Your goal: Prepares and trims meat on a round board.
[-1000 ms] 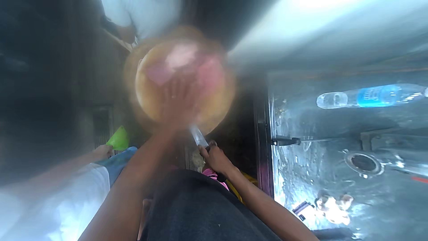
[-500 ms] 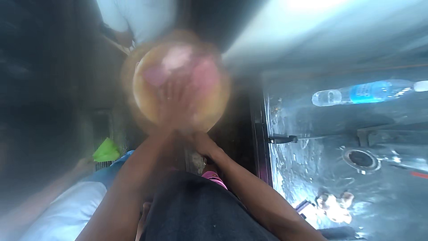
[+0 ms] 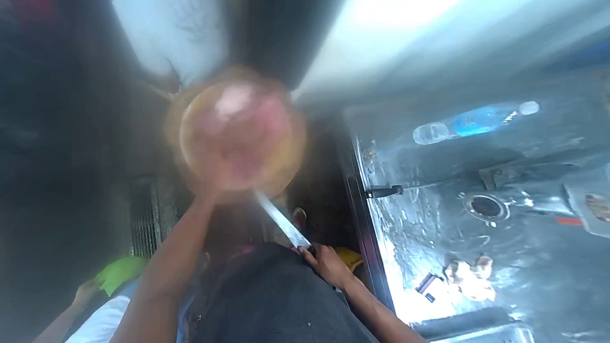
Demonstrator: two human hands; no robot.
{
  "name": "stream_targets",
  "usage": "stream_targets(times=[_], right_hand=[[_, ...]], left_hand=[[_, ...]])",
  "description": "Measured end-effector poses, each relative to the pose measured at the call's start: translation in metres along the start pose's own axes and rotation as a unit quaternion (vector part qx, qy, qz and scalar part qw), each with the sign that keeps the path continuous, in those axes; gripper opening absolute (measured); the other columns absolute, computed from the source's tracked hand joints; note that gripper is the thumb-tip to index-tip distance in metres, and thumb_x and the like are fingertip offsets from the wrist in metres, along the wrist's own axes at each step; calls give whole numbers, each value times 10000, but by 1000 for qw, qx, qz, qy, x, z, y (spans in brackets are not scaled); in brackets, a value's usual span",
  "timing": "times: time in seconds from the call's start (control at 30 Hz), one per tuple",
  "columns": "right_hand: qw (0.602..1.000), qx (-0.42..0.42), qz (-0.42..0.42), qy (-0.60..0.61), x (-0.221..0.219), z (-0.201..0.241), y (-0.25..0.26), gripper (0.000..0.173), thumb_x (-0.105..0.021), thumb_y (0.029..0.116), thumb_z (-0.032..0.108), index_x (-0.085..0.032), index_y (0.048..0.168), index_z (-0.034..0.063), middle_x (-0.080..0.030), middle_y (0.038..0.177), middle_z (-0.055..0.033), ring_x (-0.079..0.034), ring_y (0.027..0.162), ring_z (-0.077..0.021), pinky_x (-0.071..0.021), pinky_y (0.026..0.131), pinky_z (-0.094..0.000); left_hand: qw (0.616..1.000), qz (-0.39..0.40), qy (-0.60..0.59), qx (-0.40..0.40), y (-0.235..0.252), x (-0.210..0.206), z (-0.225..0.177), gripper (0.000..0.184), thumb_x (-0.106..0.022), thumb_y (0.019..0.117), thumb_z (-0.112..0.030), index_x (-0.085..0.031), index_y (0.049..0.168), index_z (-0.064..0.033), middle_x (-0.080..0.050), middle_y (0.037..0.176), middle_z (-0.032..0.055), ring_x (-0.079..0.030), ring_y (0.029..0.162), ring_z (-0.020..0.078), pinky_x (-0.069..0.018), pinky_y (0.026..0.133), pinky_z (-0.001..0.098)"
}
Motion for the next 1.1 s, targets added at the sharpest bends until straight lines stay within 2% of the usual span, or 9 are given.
stream_targets(times=[0.03,0.13,0.33,0.5,0.6,0.73,0.87,0.93,1.1], right_hand=[[1000,4,-12,12,2,-12,-2,688,-412,1018,673,-687,1034,42,-698,912,-168,-702,904,-333,-558,839,-556],[998,-1,-47,52,10,-23,-3,655,-428,1024,656,-677,981,52,-668,834,-142,-681,820,-303,-550,785,-538],[986,1,-113,124,20,-30,-4,621,-451,1040,613,-664,960,36,-656,812,-140,-673,773,-293,-553,748,-525],[957,-3,-157,242,7,-58,-1,585,-465,1035,609,-655,914,69,-620,688,-84,-632,601,-228,-555,613,-468],[947,-18,-150,283,-3,-71,-1,572,-458,1044,595,-654,912,74,-606,655,-75,-614,559,-218,-549,578,-453],[955,-25,-128,265,-2,-71,-1,575,-458,1047,591,-658,934,65,-622,685,-88,-630,582,-227,-556,601,-457],[968,17,-133,211,8,-50,0,548,-510,1032,580,-656,1021,51,-648,781,-114,-659,708,-258,-555,705,-499],[979,55,-110,162,21,-23,-3,532,-540,1036,535,-641,1191,36,-691,935,-160,-695,882,-307,-557,852,-543],[990,122,-54,48,50,72,-4,425,-501,1077,406,-595,1268,38,-684,1004,-189,-692,955,-352,-555,874,-562]], left_hand=[[999,34,10,33,-4,4,-16,447,-603,1023,-319,-587,1393,-68,-598,1374,227,-612,1221,416,-503,1002,618],[988,126,82,39,-20,-35,-35,536,-605,992,-524,-578,1415,-194,-578,1382,205,-633,1148,420,-527,898,652],[984,136,81,76,-35,-15,-4,405,-734,928,-195,-602,1295,-86,-600,1327,216,-647,1140,412,-557,920,608],[969,48,-99,223,-49,29,63,486,-731,914,-170,-560,1347,-28,-697,1155,200,-692,1066,335,-561,932,571],[939,14,-175,296,-61,27,68,415,-666,933,-103,-573,1324,0,-691,1110,189,-704,948,274,-595,822,485],[926,-44,-242,287,-48,37,37,375,-623,939,-14,-583,1311,8,-687,1091,202,-700,857,276,-600,739,474],[950,-38,-226,210,-24,70,24,416,-625,933,-42,-563,1343,-64,-693,1132,173,-704,920,279,-598,776,510],[953,-21,-228,201,-26,77,26,421,-629,930,-48,-552,1341,-84,-691,1136,154,-698,908,263,-594,745,489],[914,-54,-298,271,-61,53,53,355,-620,949,-17,-568,1300,-3,-676,1035,176,-687,803,240,-604,695,431]])
Point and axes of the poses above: each hand's wrist, its own y-axis towards the middle knuckle, its own x-axis out of the back of the hand, z = x × y, the point moved 3 cm from there along y, towards the middle knuckle
